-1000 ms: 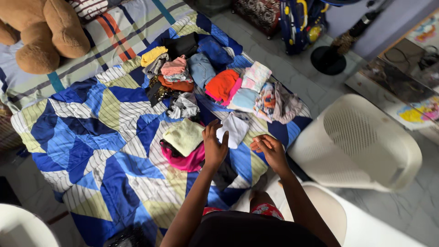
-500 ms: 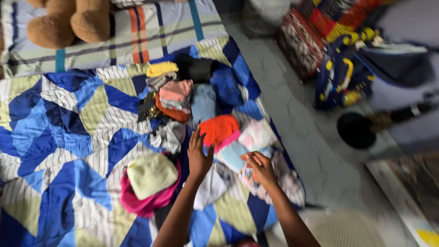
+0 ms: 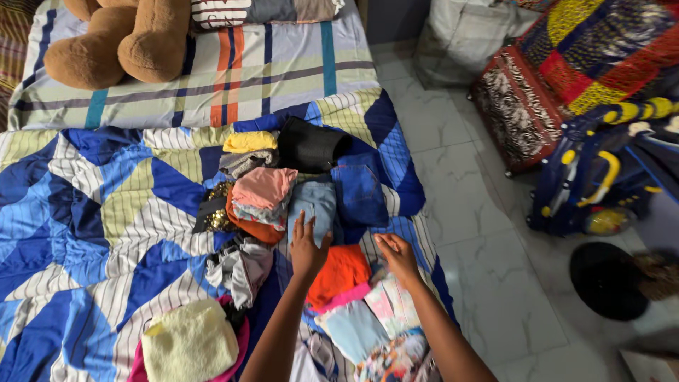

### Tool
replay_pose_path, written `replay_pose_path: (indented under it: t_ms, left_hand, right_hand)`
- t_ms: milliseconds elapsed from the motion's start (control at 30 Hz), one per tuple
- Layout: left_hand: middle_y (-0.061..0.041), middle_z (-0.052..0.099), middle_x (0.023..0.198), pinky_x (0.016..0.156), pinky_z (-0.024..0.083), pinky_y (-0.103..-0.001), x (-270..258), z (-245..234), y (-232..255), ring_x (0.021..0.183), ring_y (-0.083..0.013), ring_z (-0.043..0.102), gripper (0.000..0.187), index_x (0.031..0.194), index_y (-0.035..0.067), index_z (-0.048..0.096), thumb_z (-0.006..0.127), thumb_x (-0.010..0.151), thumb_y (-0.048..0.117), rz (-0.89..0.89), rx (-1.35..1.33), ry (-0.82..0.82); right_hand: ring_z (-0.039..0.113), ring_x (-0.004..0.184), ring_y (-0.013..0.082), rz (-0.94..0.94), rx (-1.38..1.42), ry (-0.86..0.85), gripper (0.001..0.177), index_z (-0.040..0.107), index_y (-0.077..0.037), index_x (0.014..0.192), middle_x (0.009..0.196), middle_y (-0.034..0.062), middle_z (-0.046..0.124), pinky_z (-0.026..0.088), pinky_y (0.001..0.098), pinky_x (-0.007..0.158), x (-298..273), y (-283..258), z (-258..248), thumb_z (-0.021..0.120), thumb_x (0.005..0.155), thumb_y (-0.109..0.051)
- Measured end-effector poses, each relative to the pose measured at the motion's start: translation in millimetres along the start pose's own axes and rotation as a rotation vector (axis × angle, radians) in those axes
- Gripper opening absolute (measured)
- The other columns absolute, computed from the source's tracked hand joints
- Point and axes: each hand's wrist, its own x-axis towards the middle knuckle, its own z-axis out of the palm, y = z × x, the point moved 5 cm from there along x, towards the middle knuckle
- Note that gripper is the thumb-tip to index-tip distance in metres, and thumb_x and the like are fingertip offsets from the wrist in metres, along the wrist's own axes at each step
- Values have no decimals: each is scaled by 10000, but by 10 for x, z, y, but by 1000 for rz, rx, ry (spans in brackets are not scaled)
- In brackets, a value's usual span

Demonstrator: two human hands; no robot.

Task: The person picks up several folded items of clothing from a table and places them one by one into the shelves of a wardrobe.

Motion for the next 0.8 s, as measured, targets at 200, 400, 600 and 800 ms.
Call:
replay_pose_path:
  t_ms: [200,400,600,800]
  left_hand:
    - [-123,238,1645,1079,274,-651,294,566,-288,1493,-417,197,696,1425,279,525,745,798,487,-81,175,-10]
    - [33,540,1458,1081,365,-589,511,797,-754,1382,-313,465,273,1168,383,689,659,913,292,-547,136,59]
    - [-174,516,1317,1026,404,-606,662,561,-1034,1287,-403,480,831,1306,169,534,918,610,409,-766,69,110]
    - [-281,548,1320,1047,447,-496,480,427,-1202,1232,-408,548,1277,1414,-108,369,1011,577,612,-891,-52,-21]
  right_hand:
    - [671,1069,179,75,-122,110,397,716,-68,1165,1183,74,754,505,301,879,802,396,88,746,887,-350]
    - [431,1361,372,-161,-481,265,630,607,4,1313,1473,230,452,393,435,1072,1413,457,81,838,867,-376]
    - [582,1307,316,85,-244,352,992,435,31,1460,1427,207,571,471,401,1063,1659,320,157,850,721,-484]
    - [739,1028,301,274,-117,114,674,718,47,1183,1147,209,766,568,409,921,1650,174,194,880,686,-378]
